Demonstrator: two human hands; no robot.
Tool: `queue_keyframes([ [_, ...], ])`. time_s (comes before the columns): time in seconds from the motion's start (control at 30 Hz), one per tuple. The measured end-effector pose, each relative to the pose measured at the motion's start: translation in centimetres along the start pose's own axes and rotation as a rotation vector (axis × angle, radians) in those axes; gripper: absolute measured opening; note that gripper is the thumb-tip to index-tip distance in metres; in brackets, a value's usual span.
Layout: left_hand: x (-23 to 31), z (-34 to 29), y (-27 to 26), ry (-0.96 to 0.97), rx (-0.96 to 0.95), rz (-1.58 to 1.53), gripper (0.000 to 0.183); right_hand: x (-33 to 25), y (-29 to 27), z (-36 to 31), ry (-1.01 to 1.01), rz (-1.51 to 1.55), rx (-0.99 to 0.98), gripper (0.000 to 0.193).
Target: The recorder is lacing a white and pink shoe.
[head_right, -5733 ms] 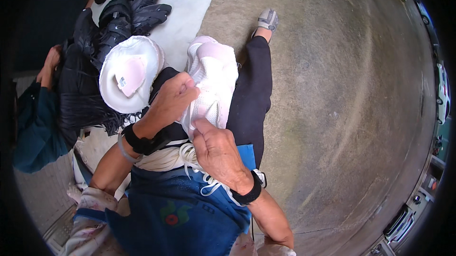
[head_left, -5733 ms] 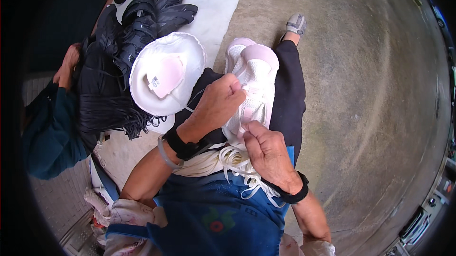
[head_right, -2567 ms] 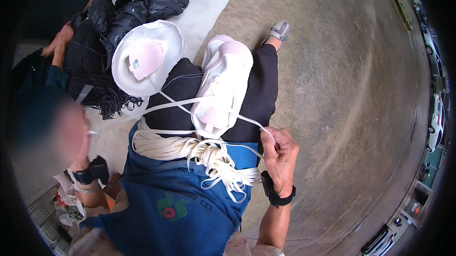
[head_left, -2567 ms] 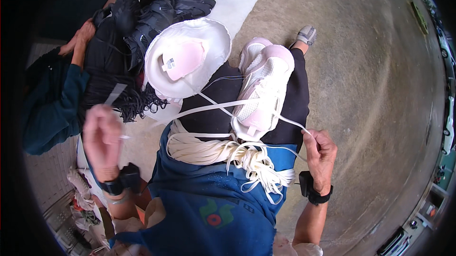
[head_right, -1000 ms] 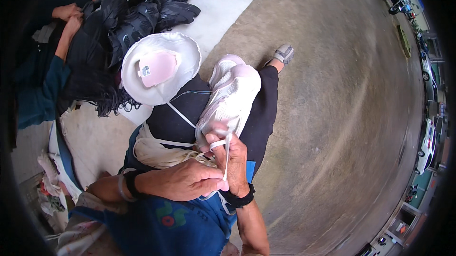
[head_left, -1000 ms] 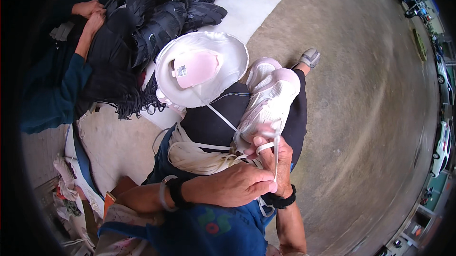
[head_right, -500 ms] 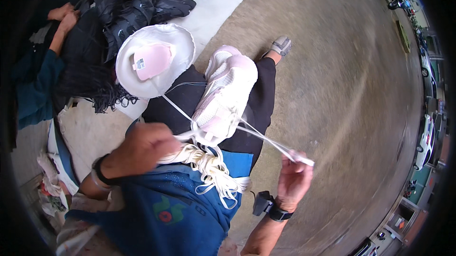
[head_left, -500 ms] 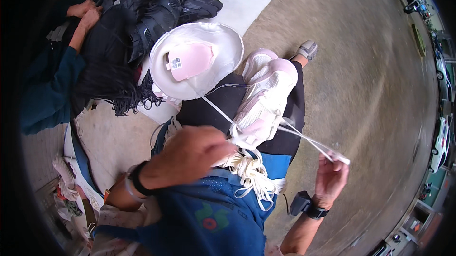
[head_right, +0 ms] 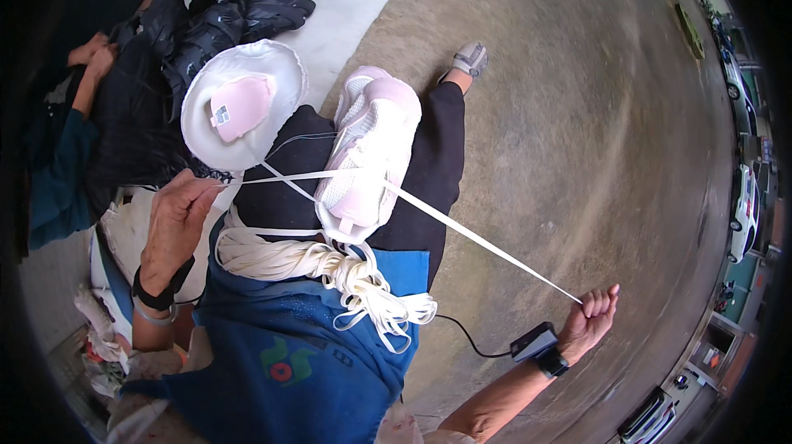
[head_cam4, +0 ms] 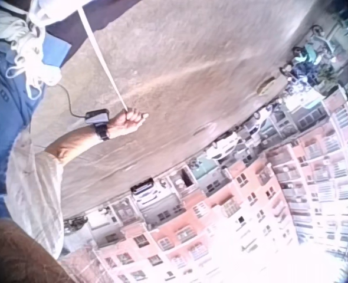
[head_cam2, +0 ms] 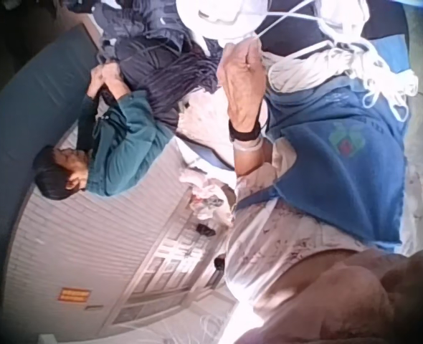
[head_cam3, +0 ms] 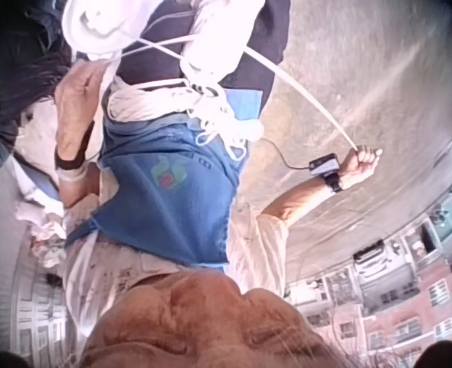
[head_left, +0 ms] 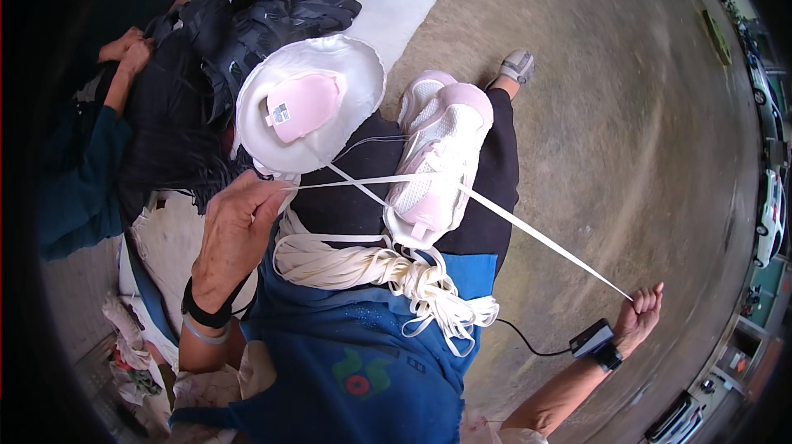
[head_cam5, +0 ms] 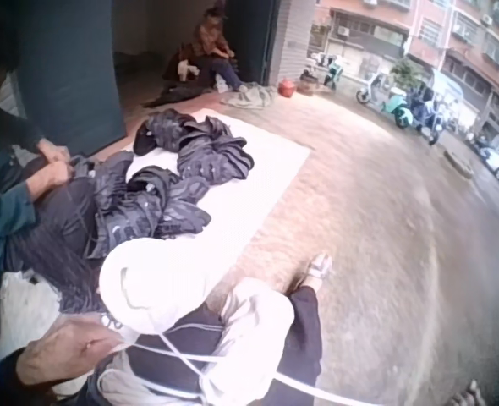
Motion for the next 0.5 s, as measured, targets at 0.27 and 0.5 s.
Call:
queue_keyframes([
  [0.27, 0.1, 0.2, -1.1, 0.006, 0.101, -0.039, 0.023, 6.6, 9.3, -4.8, -0.38, -0.963, 0.012, 0.029],
  [0.5, 3.7, 2.3, 4.9, 0.009, 0.014, -0.392, 0.025, 23.2, 18.9, -10.6, -0.311, -1.465, -0.735, 0.017],
])
Point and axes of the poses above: each hand's wrist, its own z-axis towards the middle knuckle, its own y-axis out of the palm, x = y × z, the point moved 9 cm from there along z, towards the middle knuckle, and after that the axes turned 5 degrees about -z, right-handed, at the moved point
